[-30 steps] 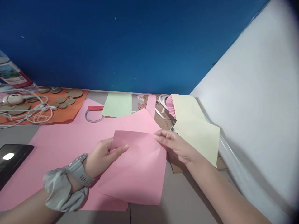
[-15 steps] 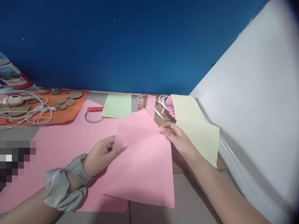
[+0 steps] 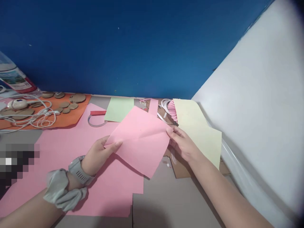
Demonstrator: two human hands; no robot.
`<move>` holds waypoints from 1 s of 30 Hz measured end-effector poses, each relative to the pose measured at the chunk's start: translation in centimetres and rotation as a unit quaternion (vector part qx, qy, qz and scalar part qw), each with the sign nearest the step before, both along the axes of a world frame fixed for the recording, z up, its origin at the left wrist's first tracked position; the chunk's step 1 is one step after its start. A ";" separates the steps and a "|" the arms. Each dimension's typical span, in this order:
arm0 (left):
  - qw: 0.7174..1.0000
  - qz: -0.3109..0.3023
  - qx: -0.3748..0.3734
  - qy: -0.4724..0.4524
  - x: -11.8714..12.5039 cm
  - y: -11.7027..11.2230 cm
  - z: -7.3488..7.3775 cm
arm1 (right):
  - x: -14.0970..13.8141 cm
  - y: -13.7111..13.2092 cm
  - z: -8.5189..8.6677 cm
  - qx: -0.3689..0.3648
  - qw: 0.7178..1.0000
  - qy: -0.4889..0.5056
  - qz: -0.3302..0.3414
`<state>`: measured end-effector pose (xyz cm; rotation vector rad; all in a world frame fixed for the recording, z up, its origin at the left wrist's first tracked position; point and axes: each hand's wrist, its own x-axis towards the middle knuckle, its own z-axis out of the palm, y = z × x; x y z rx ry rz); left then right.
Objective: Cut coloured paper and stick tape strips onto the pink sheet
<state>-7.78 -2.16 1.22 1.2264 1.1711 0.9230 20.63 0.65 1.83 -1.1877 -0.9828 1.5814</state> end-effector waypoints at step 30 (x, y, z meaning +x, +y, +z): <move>0.973 0.202 -0.030 -0.106 -0.2 1.3 -1.0 | 1.4 0.9 -0.5 0.120 0.974 -0.122 -0.148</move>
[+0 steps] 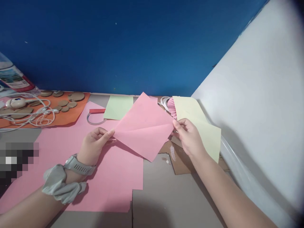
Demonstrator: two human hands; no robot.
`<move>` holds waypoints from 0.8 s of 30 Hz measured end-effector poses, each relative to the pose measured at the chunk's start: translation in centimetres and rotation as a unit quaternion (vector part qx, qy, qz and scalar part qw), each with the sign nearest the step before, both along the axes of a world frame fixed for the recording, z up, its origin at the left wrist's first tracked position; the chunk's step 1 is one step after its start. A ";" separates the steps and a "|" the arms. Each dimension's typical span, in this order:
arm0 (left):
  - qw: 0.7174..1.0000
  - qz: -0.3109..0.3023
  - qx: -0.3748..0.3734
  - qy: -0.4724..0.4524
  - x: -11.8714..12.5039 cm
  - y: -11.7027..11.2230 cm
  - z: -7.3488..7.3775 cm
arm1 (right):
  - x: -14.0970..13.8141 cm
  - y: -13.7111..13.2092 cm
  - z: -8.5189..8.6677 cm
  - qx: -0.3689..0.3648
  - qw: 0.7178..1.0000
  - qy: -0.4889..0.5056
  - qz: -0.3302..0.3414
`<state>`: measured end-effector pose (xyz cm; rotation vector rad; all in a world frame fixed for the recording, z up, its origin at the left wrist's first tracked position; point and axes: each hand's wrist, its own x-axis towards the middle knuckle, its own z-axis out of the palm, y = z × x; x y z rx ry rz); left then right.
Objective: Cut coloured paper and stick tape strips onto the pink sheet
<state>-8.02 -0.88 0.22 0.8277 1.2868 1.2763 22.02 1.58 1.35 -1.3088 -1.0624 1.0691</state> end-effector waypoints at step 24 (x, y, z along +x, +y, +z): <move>0.604 -0.391 0.313 0.620 2.7 -4.7 -1.1 | -5.5 -4.1 -0.4 0.167 0.688 -0.586 0.393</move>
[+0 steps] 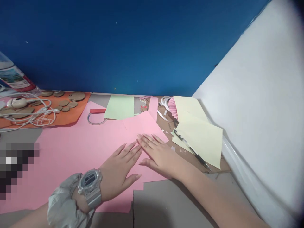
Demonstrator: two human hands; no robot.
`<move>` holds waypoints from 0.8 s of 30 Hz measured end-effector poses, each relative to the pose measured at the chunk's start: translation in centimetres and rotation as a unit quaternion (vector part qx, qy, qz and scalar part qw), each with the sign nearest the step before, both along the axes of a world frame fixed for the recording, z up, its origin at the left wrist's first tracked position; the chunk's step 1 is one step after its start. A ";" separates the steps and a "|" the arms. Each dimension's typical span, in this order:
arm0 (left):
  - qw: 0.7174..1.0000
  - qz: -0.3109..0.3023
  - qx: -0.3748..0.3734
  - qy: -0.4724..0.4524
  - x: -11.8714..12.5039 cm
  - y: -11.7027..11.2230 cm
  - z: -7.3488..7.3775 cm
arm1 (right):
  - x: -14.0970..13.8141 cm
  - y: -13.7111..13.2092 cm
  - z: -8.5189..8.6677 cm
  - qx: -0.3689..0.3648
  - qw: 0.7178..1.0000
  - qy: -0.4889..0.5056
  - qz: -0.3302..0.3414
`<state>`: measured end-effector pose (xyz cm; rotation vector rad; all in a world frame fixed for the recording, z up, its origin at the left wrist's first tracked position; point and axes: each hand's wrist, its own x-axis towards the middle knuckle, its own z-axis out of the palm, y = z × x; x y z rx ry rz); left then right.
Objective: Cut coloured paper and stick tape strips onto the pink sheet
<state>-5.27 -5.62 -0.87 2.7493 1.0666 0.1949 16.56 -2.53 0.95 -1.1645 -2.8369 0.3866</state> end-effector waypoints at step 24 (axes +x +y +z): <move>0.999 0.019 0.020 -0.028 0.4 -0.6 -0.2 | 2.9 5.8 1.7 -0.101 0.916 0.191 -0.339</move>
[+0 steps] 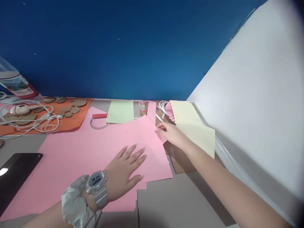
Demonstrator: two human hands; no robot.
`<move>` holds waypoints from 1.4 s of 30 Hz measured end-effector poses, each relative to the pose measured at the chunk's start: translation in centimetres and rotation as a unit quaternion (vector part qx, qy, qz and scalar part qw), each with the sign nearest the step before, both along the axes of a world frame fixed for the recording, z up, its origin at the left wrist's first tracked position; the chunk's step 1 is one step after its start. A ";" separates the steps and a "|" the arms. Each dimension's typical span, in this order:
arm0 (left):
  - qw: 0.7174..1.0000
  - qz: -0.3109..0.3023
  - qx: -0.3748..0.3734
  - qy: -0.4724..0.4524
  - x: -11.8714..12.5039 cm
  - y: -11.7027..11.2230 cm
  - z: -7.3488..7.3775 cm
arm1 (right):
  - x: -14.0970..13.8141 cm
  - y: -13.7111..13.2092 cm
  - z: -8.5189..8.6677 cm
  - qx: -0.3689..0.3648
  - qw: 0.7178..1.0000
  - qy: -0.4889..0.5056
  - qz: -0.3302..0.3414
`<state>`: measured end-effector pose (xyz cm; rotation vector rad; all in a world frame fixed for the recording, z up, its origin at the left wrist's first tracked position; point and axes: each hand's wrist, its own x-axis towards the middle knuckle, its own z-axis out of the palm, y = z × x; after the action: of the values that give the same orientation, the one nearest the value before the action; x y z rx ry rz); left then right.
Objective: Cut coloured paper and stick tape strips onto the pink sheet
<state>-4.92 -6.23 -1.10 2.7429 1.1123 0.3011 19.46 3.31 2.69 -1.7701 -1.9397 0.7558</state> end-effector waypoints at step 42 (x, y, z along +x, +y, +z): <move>0.993 0.120 -0.015 -0.014 0.4 -0.5 0.7 | 0.3 -3.8 -0.5 0.001 0.996 -0.077 0.038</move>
<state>-4.57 -6.68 -0.43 2.5707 1.4278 0.3498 19.74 -0.46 2.15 -1.8101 -2.1164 0.6598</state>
